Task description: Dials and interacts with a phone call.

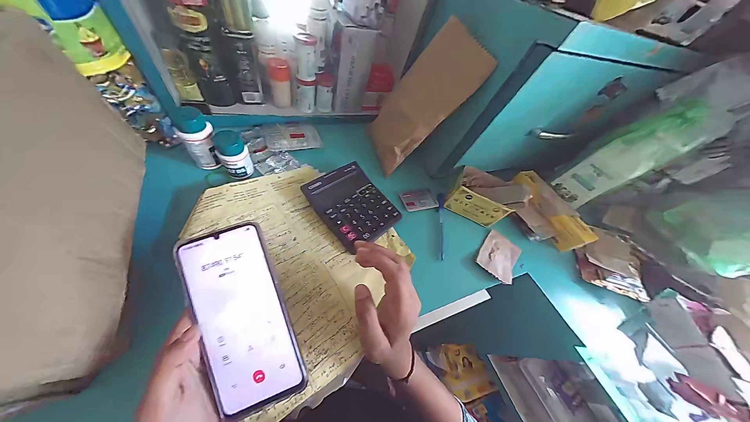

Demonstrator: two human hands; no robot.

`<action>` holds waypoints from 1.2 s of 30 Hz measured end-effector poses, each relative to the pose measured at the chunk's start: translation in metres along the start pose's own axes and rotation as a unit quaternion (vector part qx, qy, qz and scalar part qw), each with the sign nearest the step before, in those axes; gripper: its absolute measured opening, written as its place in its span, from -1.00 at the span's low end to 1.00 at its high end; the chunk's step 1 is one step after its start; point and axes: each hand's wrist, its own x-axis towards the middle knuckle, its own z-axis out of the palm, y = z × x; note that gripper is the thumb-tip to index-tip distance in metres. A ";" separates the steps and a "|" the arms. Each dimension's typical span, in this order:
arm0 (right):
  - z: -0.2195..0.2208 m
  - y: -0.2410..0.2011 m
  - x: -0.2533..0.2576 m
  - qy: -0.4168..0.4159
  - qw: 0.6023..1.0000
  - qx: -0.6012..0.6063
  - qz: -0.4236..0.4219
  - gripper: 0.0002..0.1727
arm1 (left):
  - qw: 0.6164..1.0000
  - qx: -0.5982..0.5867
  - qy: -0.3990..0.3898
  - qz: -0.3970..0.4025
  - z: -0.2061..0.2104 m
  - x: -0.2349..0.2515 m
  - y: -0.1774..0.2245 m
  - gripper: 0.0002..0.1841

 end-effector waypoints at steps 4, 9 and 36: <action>-0.002 0.001 -0.004 -0.015 0.999 0.017 0.026 -0.61 | 0.999 -0.039 0.006 0.003 -0.003 0.000 -0.005 -0.56; -0.006 0.005 -0.001 -0.037 0.998 0.038 0.022 -0.61 | 0.980 -0.164 -0.009 -0.109 -0.013 0.003 -0.001 -0.54; -0.008 0.006 0.002 -0.057 0.996 0.068 0.030 -0.60 | 0.989 -0.077 -0.005 -0.122 -0.009 0.003 0.000 -0.52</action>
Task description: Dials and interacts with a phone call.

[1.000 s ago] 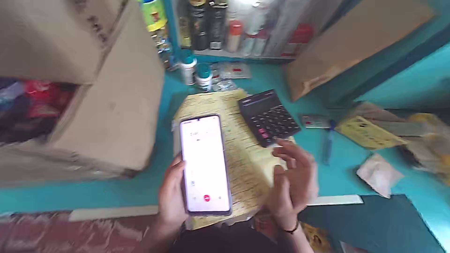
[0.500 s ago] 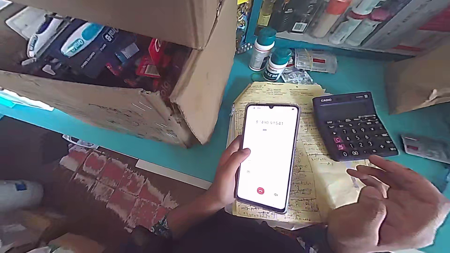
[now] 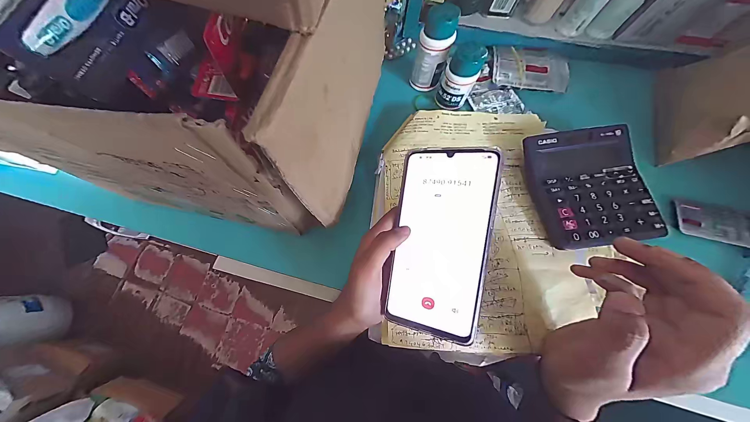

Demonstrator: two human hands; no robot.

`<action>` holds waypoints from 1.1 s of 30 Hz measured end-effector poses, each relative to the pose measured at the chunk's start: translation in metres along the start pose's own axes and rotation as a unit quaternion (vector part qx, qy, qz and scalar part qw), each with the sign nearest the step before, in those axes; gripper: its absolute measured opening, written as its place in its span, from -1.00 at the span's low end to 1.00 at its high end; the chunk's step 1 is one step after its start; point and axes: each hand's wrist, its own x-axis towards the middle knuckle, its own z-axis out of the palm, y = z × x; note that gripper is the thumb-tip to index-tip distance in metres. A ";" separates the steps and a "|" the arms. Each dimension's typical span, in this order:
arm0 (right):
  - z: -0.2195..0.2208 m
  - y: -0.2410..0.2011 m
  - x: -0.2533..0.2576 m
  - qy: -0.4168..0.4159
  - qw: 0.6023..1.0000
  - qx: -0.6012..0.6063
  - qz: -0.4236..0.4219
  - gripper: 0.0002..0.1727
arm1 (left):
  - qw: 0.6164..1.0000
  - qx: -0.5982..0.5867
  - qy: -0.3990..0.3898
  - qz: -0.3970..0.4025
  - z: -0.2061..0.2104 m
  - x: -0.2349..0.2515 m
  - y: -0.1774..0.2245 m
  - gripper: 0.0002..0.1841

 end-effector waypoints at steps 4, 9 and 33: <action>0.000 0.000 -0.001 0.000 1.000 0.001 0.005 -0.61 | 1.000 0.016 0.002 0.006 0.000 0.001 0.001 -0.53; 0.001 -0.002 -0.001 0.011 1.000 0.003 0.016 -0.60 | 1.000 0.011 -0.010 -0.002 -0.001 0.001 0.002 -0.52; 0.001 0.002 -0.003 0.001 1.000 0.010 0.014 -0.63 | 0.993 -0.113 -0.030 -0.033 -0.004 0.004 0.002 -0.58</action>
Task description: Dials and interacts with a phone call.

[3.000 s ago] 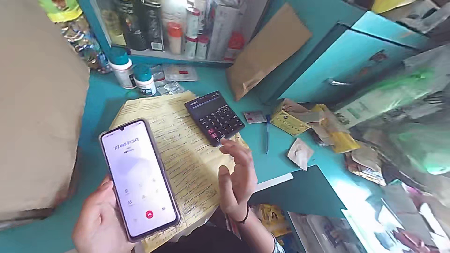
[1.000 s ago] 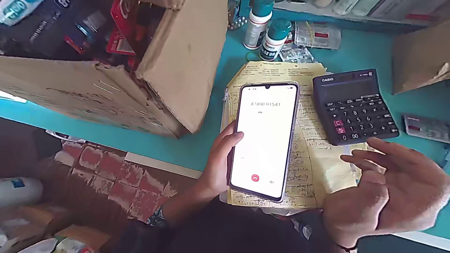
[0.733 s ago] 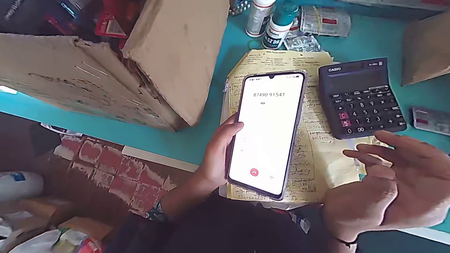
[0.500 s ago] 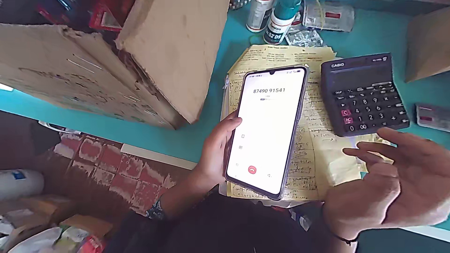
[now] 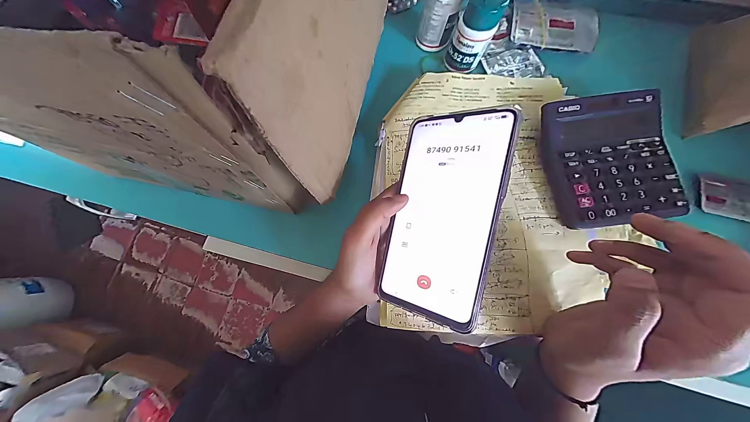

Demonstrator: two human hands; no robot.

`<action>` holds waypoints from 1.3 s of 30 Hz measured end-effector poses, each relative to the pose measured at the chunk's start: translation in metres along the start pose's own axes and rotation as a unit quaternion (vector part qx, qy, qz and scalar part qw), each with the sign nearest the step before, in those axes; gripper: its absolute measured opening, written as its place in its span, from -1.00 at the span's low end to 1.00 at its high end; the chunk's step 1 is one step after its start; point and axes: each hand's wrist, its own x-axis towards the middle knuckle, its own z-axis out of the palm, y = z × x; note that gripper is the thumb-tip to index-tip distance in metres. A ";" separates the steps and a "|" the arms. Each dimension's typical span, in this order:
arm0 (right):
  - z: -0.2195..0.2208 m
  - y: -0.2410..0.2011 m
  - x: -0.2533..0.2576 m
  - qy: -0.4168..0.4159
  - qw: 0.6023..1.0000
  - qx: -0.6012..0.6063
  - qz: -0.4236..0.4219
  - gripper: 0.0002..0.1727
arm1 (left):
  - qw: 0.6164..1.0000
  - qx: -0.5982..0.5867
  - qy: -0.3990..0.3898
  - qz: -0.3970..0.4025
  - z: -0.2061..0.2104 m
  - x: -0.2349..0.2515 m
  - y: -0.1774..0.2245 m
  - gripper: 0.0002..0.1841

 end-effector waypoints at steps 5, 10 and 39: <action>0.000 0.001 0.000 0.000 1.000 -0.009 -0.004 -0.62 | 1.000 -0.002 0.001 0.000 0.001 0.000 0.001 -0.58; 0.000 0.001 0.000 0.000 1.000 -0.001 -0.001 -0.63 | 1.000 0.010 0.012 -0.005 0.000 -0.001 0.001 -0.56; 0.006 -0.010 0.002 0.051 0.999 0.007 0.008 -0.75 | 1.000 0.023 -0.007 0.008 0.000 -0.002 -0.001 -0.57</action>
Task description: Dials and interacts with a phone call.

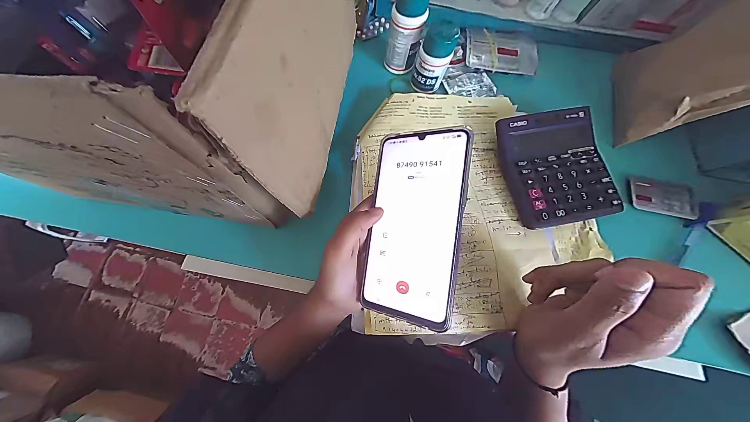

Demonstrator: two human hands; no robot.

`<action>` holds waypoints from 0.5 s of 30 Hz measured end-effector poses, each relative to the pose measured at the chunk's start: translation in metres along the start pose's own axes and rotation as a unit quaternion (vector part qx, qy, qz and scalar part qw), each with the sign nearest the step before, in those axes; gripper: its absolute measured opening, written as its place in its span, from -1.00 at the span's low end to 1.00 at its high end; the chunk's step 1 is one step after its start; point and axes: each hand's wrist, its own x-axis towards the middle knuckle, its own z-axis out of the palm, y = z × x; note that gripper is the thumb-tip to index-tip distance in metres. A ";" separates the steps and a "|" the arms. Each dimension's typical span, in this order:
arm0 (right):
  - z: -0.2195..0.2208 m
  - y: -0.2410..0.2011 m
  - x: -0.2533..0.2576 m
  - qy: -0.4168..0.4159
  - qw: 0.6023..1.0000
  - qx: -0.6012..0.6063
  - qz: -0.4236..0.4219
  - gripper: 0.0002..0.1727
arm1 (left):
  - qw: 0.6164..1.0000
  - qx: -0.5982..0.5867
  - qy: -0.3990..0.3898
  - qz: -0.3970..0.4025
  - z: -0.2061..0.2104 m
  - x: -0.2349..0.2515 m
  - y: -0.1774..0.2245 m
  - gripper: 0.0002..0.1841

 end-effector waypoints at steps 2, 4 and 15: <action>0.000 0.000 -0.001 -0.006 1.000 0.005 0.000 -0.75 | 1.000 0.003 -0.005 -0.001 -0.001 0.000 0.000 -0.57; 0.000 0.000 -0.001 -0.040 0.999 0.014 0.001 -0.77 | 1.000 0.005 -0.002 0.001 0.000 -0.001 0.000 -0.57; 0.000 0.002 0.001 -0.051 0.998 0.018 0.029 -0.79 | 1.000 0.014 0.001 -0.006 0.000 0.000 0.001 -0.57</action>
